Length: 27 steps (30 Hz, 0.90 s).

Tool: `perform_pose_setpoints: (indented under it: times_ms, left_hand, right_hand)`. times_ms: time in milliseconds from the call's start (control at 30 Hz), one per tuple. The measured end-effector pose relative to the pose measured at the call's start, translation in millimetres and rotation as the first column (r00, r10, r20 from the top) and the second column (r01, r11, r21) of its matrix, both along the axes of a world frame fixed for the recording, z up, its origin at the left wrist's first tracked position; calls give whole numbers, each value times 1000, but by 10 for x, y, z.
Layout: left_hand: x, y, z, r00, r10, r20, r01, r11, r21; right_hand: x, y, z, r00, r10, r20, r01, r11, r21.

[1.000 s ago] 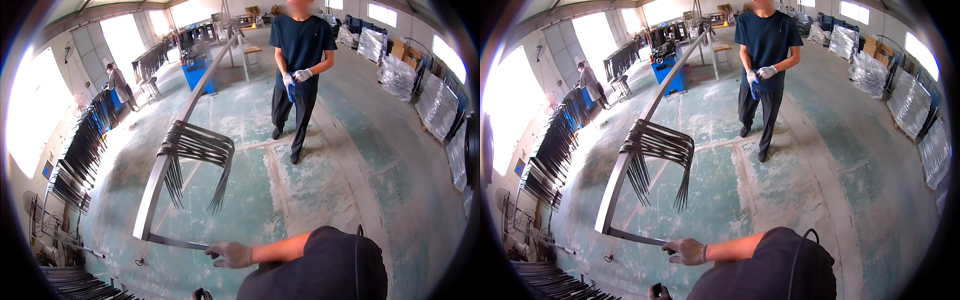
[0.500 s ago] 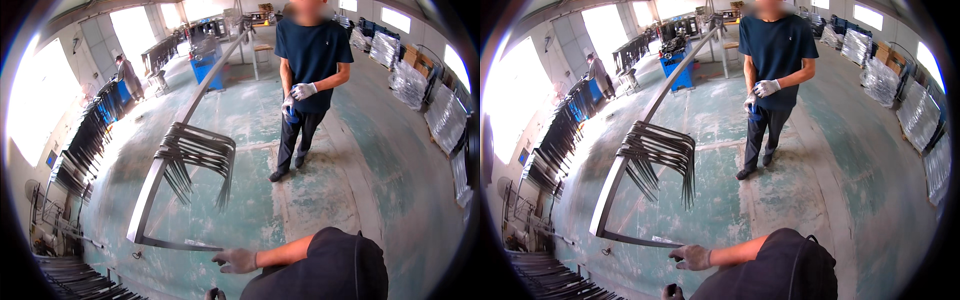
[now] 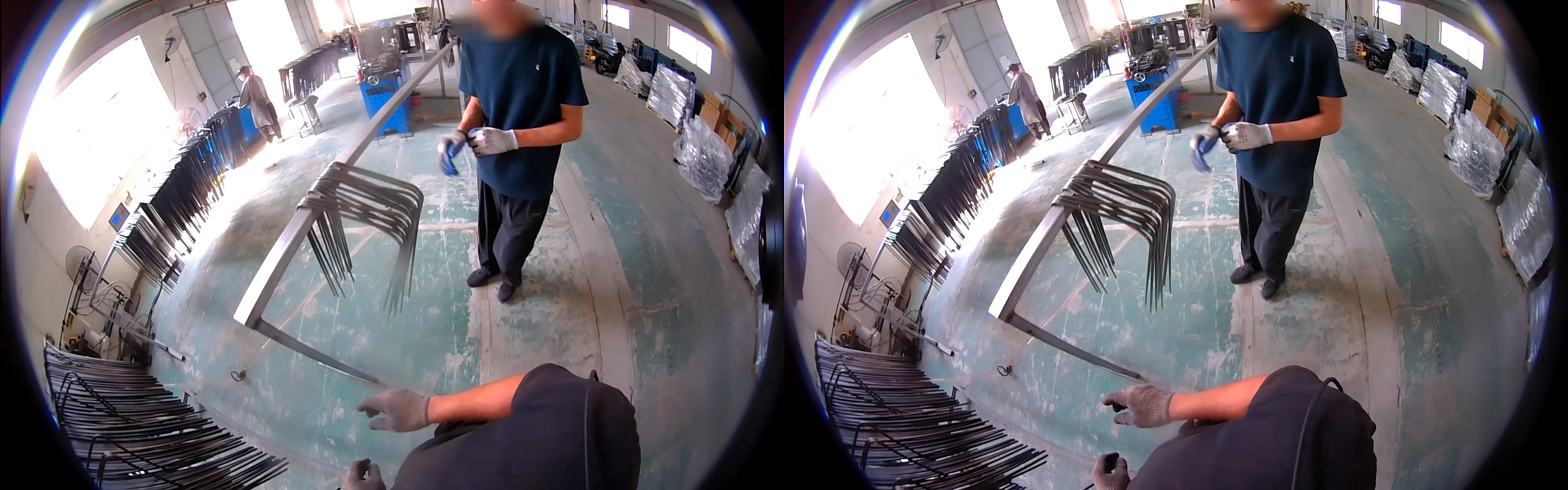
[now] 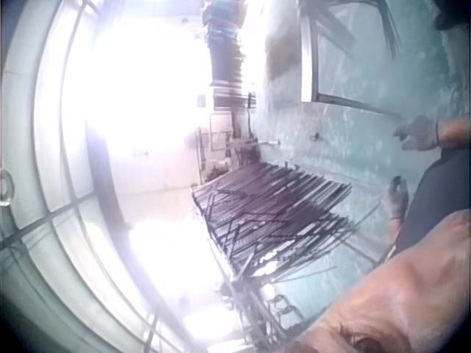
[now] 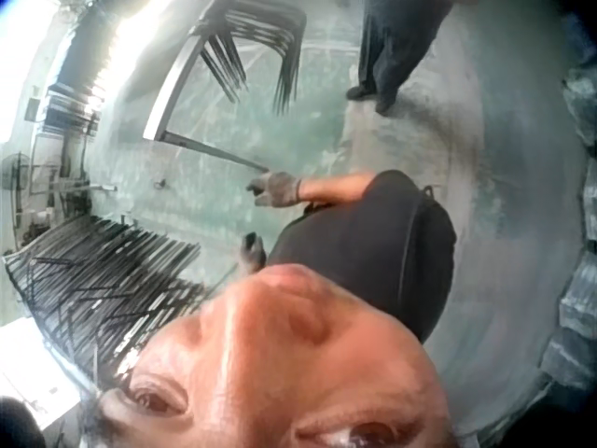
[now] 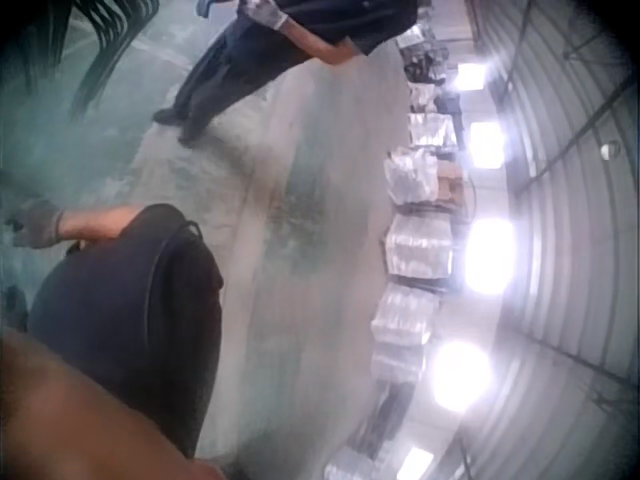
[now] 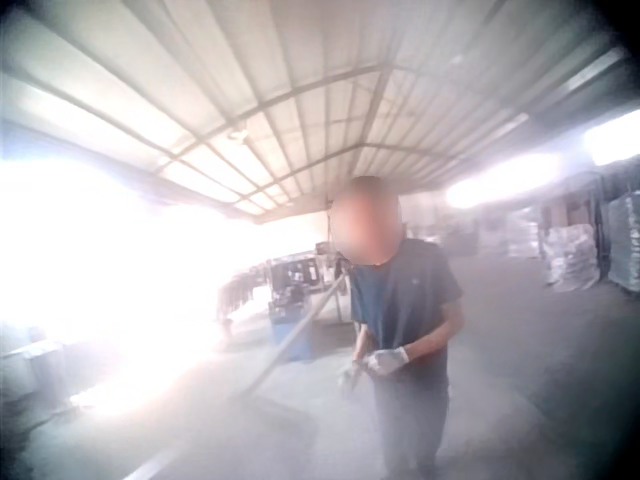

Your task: The person handles bent metal rods, measures them against a wooden board, and places them into a metal jig. They then pick up a stack of similar rods and hand them to a coworker.

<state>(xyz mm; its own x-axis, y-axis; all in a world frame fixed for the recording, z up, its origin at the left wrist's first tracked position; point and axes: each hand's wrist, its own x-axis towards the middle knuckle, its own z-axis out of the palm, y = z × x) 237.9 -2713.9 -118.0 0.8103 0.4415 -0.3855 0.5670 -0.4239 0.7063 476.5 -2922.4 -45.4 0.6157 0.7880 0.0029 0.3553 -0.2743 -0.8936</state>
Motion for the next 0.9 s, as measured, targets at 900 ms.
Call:
perform_pose_setpoints:
  times_ms: [900]
  left_hand:
    - [3491, 665, 2626, 756, -517, 401, -67, 549, 833]
  right_hand:
    - [1839, 418, 2663, 823, -184, 538, -15, 939, 344]
